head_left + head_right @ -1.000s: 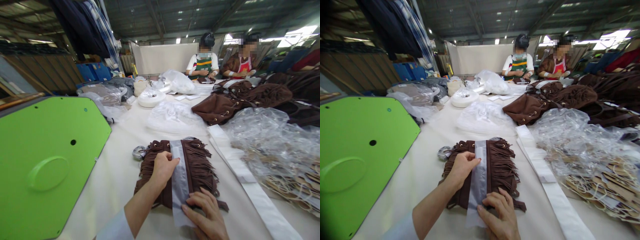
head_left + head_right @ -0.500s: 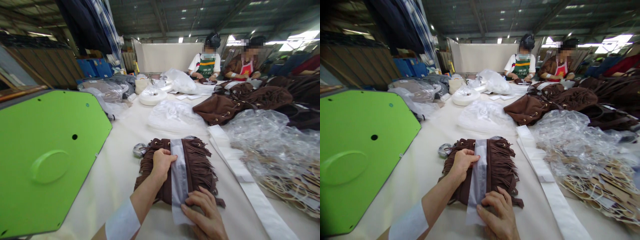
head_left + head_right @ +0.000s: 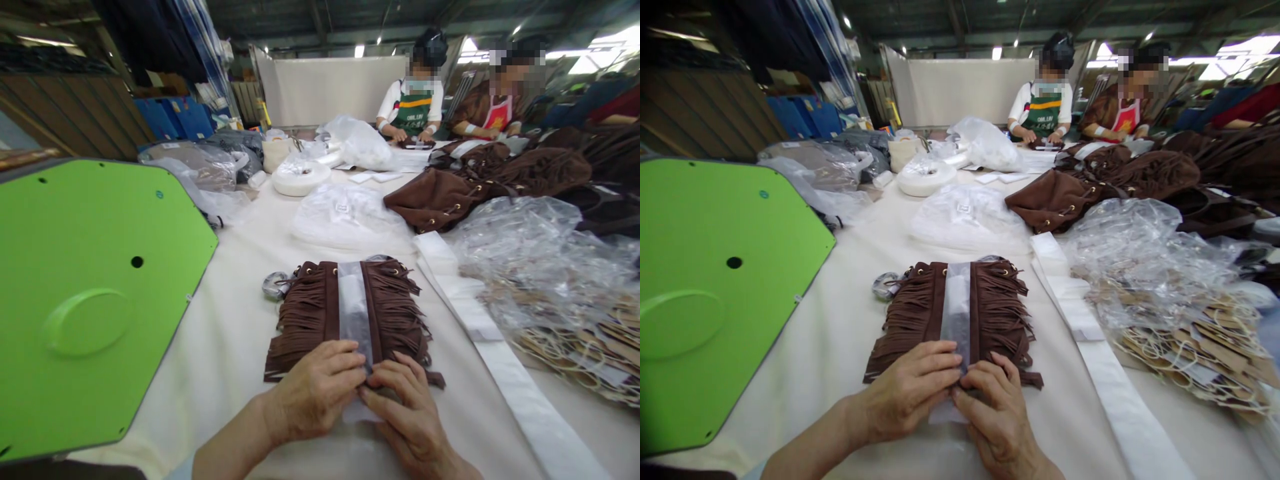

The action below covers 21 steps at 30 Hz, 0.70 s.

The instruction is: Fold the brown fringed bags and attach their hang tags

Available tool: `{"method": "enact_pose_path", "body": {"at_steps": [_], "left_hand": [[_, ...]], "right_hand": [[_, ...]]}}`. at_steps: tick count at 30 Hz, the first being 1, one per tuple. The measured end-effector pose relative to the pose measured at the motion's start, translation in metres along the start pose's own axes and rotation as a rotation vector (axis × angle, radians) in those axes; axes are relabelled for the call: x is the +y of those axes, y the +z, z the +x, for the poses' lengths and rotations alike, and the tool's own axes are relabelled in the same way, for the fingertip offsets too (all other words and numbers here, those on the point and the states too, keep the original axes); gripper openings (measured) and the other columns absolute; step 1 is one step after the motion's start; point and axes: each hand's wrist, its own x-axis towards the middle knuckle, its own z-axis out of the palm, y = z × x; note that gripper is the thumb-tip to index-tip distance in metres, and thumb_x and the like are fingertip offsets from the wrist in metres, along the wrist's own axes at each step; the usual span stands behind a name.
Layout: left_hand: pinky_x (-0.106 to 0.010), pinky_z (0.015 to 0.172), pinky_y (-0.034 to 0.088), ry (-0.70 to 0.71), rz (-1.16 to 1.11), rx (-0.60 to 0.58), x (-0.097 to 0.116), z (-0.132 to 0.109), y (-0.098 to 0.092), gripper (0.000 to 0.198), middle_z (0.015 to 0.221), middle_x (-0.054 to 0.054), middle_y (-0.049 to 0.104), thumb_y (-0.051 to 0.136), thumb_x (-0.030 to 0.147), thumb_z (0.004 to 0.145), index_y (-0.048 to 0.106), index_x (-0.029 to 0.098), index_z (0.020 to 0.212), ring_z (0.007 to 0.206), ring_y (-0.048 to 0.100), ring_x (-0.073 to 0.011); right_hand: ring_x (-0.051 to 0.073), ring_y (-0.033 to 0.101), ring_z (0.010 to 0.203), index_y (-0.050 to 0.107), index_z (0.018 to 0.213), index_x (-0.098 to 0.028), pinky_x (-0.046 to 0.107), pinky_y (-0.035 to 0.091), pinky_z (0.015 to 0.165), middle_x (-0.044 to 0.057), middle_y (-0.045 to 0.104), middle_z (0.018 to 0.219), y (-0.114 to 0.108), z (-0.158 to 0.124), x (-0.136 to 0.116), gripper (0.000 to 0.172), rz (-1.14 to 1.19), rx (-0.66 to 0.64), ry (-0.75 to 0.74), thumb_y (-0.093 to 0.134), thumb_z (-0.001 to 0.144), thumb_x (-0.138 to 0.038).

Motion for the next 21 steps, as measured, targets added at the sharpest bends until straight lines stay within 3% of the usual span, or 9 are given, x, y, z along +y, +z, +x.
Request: {"method": "enact_pose_path", "body": {"at_steps": [4,7,12,21], "left_hand": [[-0.035,0.097,0.046,-0.040,-0.088,0.022,-0.0048,-0.0059,0.0030,0.018,0.108,-0.012,0.063,0.049,0.015,0.086,0.059,0.011,0.101,0.113,0.051,-0.0206],[-0.035,0.099,0.044,-0.059,-0.136,0.034,-0.0075,-0.0047,0.0032,0.023,0.111,-0.012,0.062,0.046,0.011,0.086,0.058,0.011,0.106,0.115,0.050,-0.0197],[-0.039,0.101,0.042,-0.072,-0.110,0.021,-0.0070,-0.0062,0.0044,0.028,0.117,-0.013,0.059,0.044,0.010,0.087,0.056,0.011,0.112,0.121,0.044,-0.0218],[-0.044,0.100,0.042,-0.094,-0.118,0.051,-0.0062,-0.0073,0.0074,0.027,0.117,-0.013,0.058,0.050,0.013,0.084,0.057,0.014,0.110,0.120,0.044,-0.0241]], "right_hand": [[0.016,0.056,0.093,0.062,0.096,-0.023,0.040,0.031,0.096,0.001,0.062,0.084,-0.0034,0.0011,-0.0007,0.026,0.015,0.004,0.001,0.045,0.081,-0.012],[0.017,0.055,0.093,0.063,0.095,-0.025,0.041,0.030,0.098,0.000,0.061,0.083,-0.0029,0.0001,-0.0021,0.024,0.045,-0.041,0.028,0.046,0.082,-0.013],[0.015,0.055,0.087,0.064,0.088,-0.024,0.040,0.027,0.098,-0.001,0.057,0.077,-0.0019,0.0005,-0.0038,0.021,0.077,0.009,0.035,0.046,0.082,-0.013],[0.015,0.053,0.091,0.064,0.089,-0.028,0.041,0.025,0.100,-0.002,0.057,0.080,-0.0096,-0.0027,-0.0011,0.018,0.043,-0.163,0.023,0.051,0.082,-0.017]]}}
